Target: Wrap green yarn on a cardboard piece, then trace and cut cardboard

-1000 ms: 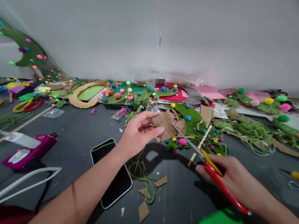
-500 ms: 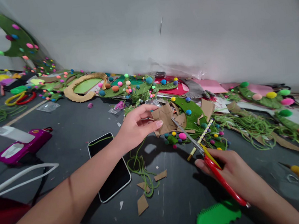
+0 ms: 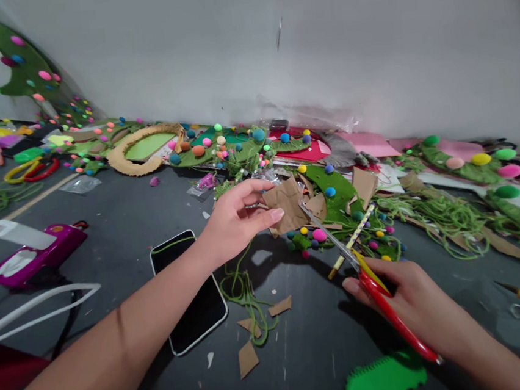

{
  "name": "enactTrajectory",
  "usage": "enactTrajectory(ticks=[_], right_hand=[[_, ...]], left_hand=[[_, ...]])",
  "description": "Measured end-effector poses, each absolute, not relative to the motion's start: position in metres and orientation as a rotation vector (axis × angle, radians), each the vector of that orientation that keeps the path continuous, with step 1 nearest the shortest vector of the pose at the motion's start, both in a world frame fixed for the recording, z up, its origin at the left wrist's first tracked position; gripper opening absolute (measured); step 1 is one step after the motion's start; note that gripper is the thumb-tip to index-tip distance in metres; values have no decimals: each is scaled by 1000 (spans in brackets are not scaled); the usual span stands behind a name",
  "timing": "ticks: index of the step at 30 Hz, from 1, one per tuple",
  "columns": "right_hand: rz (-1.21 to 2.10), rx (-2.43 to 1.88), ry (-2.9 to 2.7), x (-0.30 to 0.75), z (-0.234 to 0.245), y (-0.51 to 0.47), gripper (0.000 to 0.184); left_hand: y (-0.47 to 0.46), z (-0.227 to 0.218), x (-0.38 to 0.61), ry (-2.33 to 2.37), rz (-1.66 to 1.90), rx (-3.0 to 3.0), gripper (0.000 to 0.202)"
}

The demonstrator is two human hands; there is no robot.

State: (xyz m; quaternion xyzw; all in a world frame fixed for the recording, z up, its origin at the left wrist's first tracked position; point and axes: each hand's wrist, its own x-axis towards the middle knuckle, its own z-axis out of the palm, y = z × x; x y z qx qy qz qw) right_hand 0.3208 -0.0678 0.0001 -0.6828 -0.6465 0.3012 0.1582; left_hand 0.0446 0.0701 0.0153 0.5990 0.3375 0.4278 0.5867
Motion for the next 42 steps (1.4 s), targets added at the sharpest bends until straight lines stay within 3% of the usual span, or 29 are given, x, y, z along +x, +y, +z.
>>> enactTrajectory(ticks=[42], right_hand=[[866, -1941, -1870, 322, -1, -67, 61]], left_hand=[[72, 13, 42, 795, 963, 1365, 50]])
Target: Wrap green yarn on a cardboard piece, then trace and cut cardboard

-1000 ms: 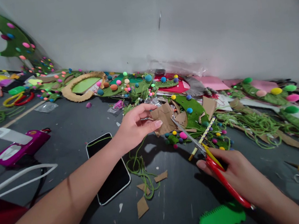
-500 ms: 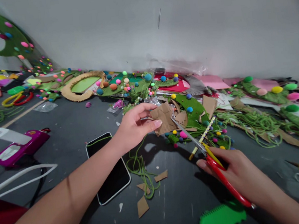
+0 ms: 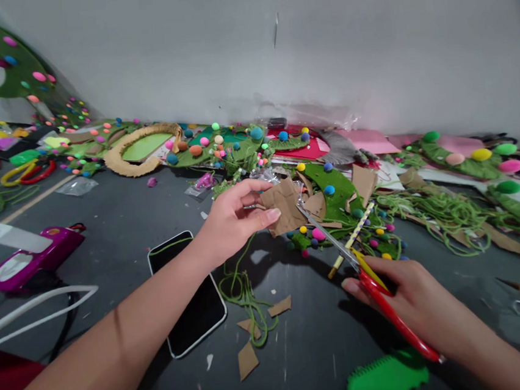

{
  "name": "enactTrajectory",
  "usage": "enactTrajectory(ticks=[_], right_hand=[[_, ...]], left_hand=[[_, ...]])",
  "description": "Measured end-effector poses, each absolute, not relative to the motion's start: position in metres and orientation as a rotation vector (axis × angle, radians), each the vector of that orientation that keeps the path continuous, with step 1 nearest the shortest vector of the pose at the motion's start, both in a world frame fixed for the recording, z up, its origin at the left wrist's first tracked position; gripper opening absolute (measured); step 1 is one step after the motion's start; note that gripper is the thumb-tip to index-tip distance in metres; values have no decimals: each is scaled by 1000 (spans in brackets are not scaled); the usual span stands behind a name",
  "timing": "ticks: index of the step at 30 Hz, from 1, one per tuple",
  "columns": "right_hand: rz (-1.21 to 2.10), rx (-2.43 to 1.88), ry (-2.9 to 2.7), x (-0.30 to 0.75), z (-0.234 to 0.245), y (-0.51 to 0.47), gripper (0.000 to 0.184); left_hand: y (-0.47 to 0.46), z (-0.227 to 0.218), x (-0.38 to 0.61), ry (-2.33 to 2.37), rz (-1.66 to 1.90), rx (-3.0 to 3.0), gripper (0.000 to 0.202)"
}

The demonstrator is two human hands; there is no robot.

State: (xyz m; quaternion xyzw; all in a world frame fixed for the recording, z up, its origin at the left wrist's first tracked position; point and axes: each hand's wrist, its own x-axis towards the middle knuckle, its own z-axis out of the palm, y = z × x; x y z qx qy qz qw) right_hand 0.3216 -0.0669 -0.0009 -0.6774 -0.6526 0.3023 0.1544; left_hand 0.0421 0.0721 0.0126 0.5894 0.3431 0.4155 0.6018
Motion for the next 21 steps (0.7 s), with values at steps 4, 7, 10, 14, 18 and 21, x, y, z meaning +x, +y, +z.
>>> enactTrajectory(ticks=[4, 7, 10, 14, 18, 21], right_hand=[[878, -1954, -1857, 321, -1, -67, 62], [895, -1969, -1861, 322, -1, -67, 64], [866, -1982, -1867, 321, -1, -65, 67], [886, -1954, -1859, 319, 2, -64, 68], [916, -1957, -1853, 318, 5, -64, 70], [929, -1962, -1844, 317, 5, -63, 70]], left_hand=[[72, 13, 42, 797, 970, 1365, 50], [73, 12, 43, 806, 970, 1362, 50], [74, 10, 43, 805, 978, 1359, 50], [75, 9, 45, 787, 982, 1352, 46], [75, 9, 45, 782, 980, 1346, 46], [76, 9, 45, 788, 980, 1342, 48]])
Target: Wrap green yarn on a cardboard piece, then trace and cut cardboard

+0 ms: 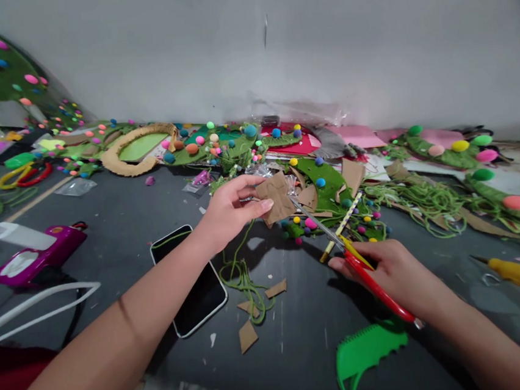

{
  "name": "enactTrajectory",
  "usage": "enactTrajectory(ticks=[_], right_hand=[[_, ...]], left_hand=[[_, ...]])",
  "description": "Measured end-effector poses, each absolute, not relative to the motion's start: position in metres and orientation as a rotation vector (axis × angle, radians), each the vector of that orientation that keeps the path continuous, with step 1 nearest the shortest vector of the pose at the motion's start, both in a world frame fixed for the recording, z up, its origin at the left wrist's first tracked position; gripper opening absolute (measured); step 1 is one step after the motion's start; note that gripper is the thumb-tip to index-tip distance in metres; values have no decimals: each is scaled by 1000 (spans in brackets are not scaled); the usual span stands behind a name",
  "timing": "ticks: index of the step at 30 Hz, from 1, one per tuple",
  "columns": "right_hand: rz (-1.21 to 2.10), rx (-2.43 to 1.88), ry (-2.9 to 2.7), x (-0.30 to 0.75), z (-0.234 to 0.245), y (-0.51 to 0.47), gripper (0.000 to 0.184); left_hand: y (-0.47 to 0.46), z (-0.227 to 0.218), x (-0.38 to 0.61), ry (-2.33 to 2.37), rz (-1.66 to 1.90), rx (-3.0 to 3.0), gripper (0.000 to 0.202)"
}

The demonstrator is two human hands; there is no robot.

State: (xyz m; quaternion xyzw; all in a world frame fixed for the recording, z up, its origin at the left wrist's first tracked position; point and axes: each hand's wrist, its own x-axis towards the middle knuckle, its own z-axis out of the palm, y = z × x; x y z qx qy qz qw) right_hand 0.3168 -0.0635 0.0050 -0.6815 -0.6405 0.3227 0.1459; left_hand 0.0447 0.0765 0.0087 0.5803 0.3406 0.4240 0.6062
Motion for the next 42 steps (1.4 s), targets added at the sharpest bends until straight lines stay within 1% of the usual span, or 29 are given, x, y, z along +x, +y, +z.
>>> enactTrajectory(ticks=[6, 10, 12, 15, 17, 20, 30, 34, 42], right_hand=[[901, -2019, -1876, 320, 3, -65, 73], [733, -2209, -1898, 328, 7, -65, 67], [679, -2293, -1921, 331, 10, -65, 62], [638, -2344, -1965, 333, 13, -65, 60], [612, -2361, -1989, 332, 15, -65, 60], [622, -2355, -2024, 329, 16, -66, 61], [651, -2251, -2076, 326, 15, -68, 69], [672, -2212, -2068, 324, 15, -67, 71], [697, -2181, -2064, 324, 16, -66, 69]], left_hand=[[81, 5, 43, 794, 984, 1353, 48], [88, 9, 36, 805, 1047, 1409, 45], [89, 15, 32, 818, 1057, 1461, 49], [88, 22, 28, 860, 1059, 1544, 56], [86, 23, 28, 887, 1062, 1586, 50], [85, 20, 30, 899, 1062, 1648, 41], [82, 15, 36, 875, 1030, 1817, 32], [78, 17, 38, 874, 1003, 1825, 31], [76, 17, 37, 862, 971, 1818, 34]])
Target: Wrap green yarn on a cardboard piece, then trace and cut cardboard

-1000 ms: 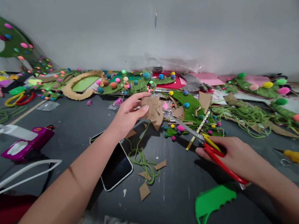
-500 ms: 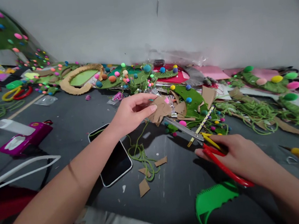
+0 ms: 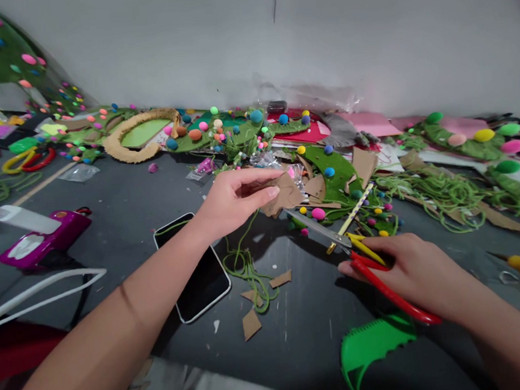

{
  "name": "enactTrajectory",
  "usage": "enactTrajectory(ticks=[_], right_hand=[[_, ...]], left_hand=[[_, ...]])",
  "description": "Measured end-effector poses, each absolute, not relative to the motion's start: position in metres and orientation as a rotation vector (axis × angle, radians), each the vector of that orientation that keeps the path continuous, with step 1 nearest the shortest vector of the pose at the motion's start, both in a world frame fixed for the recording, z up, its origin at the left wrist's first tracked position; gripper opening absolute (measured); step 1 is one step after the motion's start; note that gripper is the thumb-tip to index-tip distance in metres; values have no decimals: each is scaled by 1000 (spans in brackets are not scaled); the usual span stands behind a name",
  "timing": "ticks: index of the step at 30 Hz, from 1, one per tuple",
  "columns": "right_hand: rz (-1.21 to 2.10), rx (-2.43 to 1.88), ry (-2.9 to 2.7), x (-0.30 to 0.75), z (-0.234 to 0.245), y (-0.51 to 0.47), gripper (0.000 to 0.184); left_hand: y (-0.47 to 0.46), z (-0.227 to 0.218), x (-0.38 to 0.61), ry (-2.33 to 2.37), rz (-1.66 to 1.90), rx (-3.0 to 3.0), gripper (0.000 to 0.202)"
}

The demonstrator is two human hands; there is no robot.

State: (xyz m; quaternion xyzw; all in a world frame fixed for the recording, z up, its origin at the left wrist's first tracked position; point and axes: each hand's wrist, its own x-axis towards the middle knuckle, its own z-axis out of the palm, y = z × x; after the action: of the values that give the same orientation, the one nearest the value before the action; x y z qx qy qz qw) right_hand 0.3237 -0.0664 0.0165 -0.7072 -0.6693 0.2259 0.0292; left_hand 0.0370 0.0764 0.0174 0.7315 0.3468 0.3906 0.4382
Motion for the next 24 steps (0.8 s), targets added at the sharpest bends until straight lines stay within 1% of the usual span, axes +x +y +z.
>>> enactTrajectory(ticks=[8, 15, 19, 24], right_hand=[[693, -2186, -2069, 324, 15, -67, 70], [678, -2160, -2058, 325, 16, -66, 70], [702, -2213, -2044, 325, 16, -66, 72], [696, -2258, -2016, 327, 16, -66, 70]], left_hand=[[75, 17, 37, 851, 960, 1822, 32], [74, 17, 38, 840, 951, 1825, 34], [75, 16, 37, 835, 950, 1839, 33], [75, 14, 38, 844, 942, 1848, 33]])
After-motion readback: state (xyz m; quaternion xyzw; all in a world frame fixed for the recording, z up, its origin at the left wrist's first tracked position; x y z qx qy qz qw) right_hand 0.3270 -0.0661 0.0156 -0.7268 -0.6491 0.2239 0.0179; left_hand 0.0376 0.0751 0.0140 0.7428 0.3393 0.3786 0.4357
